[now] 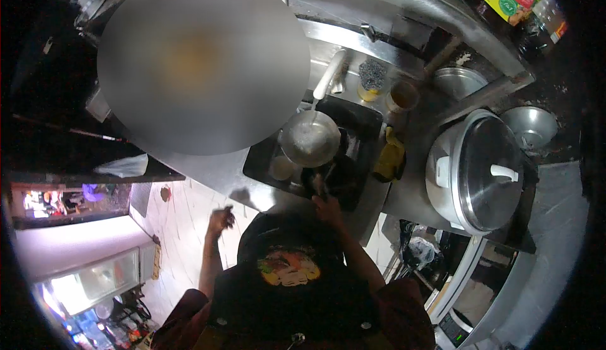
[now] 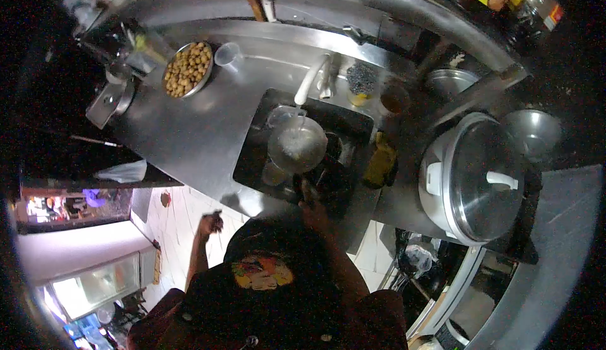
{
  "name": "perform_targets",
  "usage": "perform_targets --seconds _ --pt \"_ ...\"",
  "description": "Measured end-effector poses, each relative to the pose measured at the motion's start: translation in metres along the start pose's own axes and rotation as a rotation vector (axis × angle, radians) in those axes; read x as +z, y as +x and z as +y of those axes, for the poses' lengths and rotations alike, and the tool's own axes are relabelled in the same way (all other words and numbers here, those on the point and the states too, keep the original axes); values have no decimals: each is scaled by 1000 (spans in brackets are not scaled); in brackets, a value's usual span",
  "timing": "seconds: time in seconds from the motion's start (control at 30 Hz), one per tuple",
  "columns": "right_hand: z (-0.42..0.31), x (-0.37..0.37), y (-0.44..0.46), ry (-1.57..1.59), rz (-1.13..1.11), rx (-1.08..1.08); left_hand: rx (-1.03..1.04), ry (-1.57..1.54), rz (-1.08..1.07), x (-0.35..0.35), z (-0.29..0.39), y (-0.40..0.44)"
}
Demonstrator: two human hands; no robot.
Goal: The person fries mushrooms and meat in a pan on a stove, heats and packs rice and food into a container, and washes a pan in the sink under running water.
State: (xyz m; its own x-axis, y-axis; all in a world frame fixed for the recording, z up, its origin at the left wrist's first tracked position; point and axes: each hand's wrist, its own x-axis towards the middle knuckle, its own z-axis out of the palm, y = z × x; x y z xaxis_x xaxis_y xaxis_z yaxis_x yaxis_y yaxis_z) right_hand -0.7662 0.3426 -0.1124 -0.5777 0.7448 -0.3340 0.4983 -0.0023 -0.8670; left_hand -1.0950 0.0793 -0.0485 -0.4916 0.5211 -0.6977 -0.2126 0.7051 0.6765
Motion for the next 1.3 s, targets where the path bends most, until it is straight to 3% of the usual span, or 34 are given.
perform_targets --seconds 0.03,0.07,0.1,0.13,0.17,0.23,0.27,0.33,0.4,0.43,0.5,0.53,0.63,0.7,0.73,0.9,1.1,1.17,1.3 --pt "4 4 1 106 -51 231 152 63 -24 -3 41 19" --pt "31 22 3 -78 1 196 304 126 -50 -1 93 35" --pt "47 33 5 -260 54 166 326 -5 -33 6 132 59" --pt "47 34 6 -250 74 184 385 69 -43 15 175 84" --pt "44 34 5 -217 -49 178 420 41 -67 28 213 110" --pt "26 29 3 -165 -131 188 523 -137 -213 77 285 148" --pt "4 24 -4 27 -78 229 488 -96 -297 99 311 178" --pt "-27 26 -6 255 33 272 463 -10 -428 143 344 237" --pt "-54 20 -10 88 194 -4 474 18 -630 199 360 283" --pt "-71 14 -15 24 269 -77 583 183 -716 226 340 357" --pt "-106 -1 -20 52 124 188 847 472 -859 278 312 473" --pt "-113 -1 -21 70 91 291 919 599 -890 311 305 481" --pt "-105 21 -21 381 279 42 934 766 -702 309 396 268" --pt "-104 36 -27 432 358 -26 805 1278 -529 308 400 266" --pt "-103 43 -32 438 384 -38 842 1427 -487 314 395 274" --pt "-109 81 -56 483 499 -69 1139 1747 -429 331 391 325" --pt "-99 114 -113 529 644 -57 1330 2049 -318 323 423 351" --pt "-91 126 -142 550 712 -56 1428 2111 -288 328 424 328" --pt "-69 150 -222 578 843 -20 1574 1721 -206 346 371 260"
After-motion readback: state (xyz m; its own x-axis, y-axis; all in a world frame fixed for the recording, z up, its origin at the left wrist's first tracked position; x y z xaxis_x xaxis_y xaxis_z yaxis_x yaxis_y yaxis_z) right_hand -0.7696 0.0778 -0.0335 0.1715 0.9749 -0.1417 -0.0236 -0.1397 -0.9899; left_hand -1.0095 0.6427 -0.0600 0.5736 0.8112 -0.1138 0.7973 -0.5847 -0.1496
